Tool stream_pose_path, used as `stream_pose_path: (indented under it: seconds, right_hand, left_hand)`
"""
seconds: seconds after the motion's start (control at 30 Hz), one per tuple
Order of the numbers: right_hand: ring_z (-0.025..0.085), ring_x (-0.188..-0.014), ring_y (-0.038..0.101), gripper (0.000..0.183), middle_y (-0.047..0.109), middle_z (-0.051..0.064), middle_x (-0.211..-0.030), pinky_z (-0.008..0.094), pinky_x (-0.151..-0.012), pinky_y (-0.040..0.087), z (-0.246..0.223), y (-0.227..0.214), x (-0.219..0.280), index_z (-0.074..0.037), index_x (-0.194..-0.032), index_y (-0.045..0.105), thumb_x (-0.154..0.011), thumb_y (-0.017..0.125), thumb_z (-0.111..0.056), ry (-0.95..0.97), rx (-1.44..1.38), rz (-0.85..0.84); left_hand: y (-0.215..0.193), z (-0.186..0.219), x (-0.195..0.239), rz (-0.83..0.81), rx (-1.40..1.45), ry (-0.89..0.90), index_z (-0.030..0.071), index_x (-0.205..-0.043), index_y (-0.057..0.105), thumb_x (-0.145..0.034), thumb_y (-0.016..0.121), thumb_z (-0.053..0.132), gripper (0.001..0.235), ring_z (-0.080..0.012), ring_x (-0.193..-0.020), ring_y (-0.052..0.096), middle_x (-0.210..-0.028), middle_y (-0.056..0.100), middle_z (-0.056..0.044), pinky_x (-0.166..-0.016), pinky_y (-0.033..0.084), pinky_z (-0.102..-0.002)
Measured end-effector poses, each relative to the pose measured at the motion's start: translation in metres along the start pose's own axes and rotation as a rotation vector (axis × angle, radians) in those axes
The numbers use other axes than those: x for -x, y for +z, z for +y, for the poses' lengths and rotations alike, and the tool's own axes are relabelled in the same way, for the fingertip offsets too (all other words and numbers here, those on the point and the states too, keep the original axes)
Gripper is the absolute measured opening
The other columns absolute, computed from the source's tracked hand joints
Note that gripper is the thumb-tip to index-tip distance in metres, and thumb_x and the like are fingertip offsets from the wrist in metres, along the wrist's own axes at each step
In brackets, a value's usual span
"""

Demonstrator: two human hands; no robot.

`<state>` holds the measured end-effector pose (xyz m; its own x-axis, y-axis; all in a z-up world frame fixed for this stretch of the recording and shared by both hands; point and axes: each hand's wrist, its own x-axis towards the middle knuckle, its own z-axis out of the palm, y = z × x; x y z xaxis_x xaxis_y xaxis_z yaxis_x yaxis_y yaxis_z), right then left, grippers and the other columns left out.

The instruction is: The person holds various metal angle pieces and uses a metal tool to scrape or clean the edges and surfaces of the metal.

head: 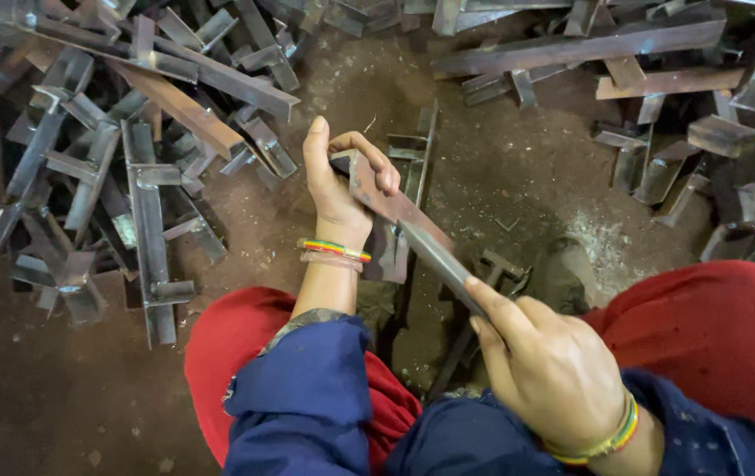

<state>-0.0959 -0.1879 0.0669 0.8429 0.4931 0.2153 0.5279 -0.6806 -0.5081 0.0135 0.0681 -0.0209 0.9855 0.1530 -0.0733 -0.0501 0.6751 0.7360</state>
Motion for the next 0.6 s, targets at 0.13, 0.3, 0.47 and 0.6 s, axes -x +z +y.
stream_pose_path:
  seconds: [0.13,0.3,0.47,0.6]
  right_hand:
    - [0.033,-0.049,0.058,0.037,0.058,0.012,-0.063,0.044,-0.048,0.049,0.003,0.010,-0.008,-0.008,-0.123,0.070,-0.088,0.070,-0.017,0.027,0.066,0.014]
    - [0.031,-0.051,0.059,0.038,0.059,0.011,-0.065,0.042,-0.049,0.049,0.003,0.002,-0.004,-0.008,-0.124,0.069,-0.088,0.068,-0.018,0.012,0.042,0.037]
    - [0.031,-0.047,0.059,0.044,0.059,0.011,-0.060,0.043,-0.047,0.049,-0.005,0.004,0.005,-0.011,-0.126,0.070,-0.084,0.069,-0.020,0.022,0.039,-0.042]
    - [0.031,-0.057,0.064,0.036,0.063,0.012,-0.068,0.043,-0.052,0.051,0.012,0.013,-0.014,-0.007,-0.123,0.068,-0.089,0.067,-0.019,0.027,0.045,0.019]
  left_hand:
    - [0.004,-0.005,0.008,-0.001,0.056,0.018,-0.001,-0.064,0.057,-0.101,0.043,0.060,0.073,-0.0293,-0.054,0.054,-0.056,0.054,-0.018,-0.058,0.045,-0.041]
    - [0.013,-0.010,0.011,-0.020,0.027,-0.024,-0.001,-0.064,0.058,-0.099,0.040,0.060,0.073,-0.0304,-0.054,0.055,-0.056,0.055,-0.018,-0.056,0.045,-0.041]
    - [-0.004,0.000,0.004,0.010,0.046,0.026,0.000,-0.064,0.057,-0.101,0.040,0.059,0.072,-0.0302,-0.053,0.055,-0.056,0.056,-0.018,-0.057,0.046,-0.041]
    - [0.005,-0.009,0.005,-0.061,0.023,-0.053,0.000,-0.065,0.058,-0.098,0.040,0.061,0.072,-0.0311,-0.055,0.057,-0.058,0.057,-0.019,-0.059,0.047,-0.041]
